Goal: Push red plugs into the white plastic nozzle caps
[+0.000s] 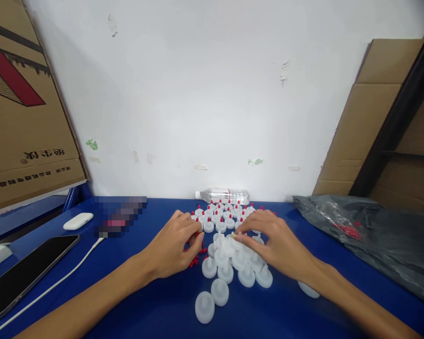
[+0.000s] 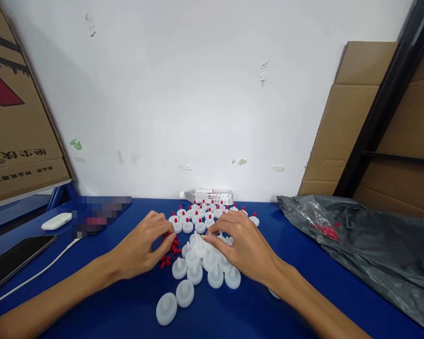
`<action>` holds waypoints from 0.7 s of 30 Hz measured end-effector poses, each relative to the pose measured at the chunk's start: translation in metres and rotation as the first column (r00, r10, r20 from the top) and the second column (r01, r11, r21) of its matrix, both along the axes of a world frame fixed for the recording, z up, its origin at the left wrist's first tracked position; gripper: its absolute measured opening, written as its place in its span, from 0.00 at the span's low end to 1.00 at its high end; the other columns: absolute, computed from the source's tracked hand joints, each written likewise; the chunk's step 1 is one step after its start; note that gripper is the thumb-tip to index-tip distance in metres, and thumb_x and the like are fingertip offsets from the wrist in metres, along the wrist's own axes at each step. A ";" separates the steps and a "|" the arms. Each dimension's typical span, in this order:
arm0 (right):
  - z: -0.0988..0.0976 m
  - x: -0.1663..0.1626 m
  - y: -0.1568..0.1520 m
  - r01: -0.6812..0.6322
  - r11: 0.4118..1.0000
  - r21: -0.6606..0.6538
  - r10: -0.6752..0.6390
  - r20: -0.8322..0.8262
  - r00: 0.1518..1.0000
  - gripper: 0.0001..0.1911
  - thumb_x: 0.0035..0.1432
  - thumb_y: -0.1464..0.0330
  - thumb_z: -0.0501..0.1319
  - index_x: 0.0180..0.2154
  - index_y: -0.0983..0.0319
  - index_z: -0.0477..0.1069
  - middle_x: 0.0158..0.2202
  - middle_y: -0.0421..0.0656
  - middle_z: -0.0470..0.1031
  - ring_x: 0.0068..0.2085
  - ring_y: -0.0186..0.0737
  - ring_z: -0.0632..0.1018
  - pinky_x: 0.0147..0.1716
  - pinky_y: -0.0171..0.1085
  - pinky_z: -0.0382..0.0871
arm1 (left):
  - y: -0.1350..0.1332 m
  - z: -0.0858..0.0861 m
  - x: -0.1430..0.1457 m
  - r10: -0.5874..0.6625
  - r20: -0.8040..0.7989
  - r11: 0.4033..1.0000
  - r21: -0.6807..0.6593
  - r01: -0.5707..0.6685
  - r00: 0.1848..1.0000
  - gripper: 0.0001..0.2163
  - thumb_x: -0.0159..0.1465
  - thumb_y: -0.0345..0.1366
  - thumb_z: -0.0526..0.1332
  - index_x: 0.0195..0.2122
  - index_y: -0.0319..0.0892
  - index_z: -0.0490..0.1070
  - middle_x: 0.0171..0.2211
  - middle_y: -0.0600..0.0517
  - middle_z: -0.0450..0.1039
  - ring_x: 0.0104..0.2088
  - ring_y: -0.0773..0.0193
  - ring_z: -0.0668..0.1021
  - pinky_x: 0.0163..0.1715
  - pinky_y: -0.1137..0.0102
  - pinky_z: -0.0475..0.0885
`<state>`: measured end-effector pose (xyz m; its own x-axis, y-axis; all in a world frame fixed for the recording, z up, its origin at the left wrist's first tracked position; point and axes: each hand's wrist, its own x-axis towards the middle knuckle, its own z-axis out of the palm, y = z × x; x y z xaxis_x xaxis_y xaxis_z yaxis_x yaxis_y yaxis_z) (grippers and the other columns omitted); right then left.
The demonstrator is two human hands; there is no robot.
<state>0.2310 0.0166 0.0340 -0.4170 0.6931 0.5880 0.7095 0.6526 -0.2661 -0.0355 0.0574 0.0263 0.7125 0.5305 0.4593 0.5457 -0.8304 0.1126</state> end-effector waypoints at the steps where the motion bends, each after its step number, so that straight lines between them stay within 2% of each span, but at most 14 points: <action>1: 0.000 0.000 0.000 -0.005 1.000 -0.005 0.005 -0.002 1.000 0.09 0.66 0.61 0.63 0.35 0.57 0.77 0.33 0.38 0.80 0.37 0.40 0.78 0.42 0.42 0.67 | 0.000 0.000 0.000 0.000 0.000 1.000 0.001 0.000 1.000 0.11 0.71 0.30 0.50 0.30 0.42 0.65 0.27 0.53 0.68 0.31 0.62 0.67 0.38 0.62 0.60; 21: 0.000 0.000 0.001 -0.039 0.999 -0.035 0.037 -0.040 0.999 0.07 0.65 0.62 0.64 0.35 0.56 0.77 0.34 0.37 0.79 0.38 0.39 0.77 0.43 0.43 0.63 | 0.001 0.000 0.000 -0.006 -0.001 1.000 0.008 0.006 1.000 0.11 0.71 0.30 0.51 0.30 0.41 0.65 0.27 0.54 0.68 0.31 0.62 0.67 0.39 0.62 0.60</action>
<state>0.2314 0.0173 0.0338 -0.4204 0.6981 0.5796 0.6730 0.6683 -0.3169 -0.0352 0.0586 0.0258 0.7163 0.5225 0.4625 0.5406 -0.8346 0.1056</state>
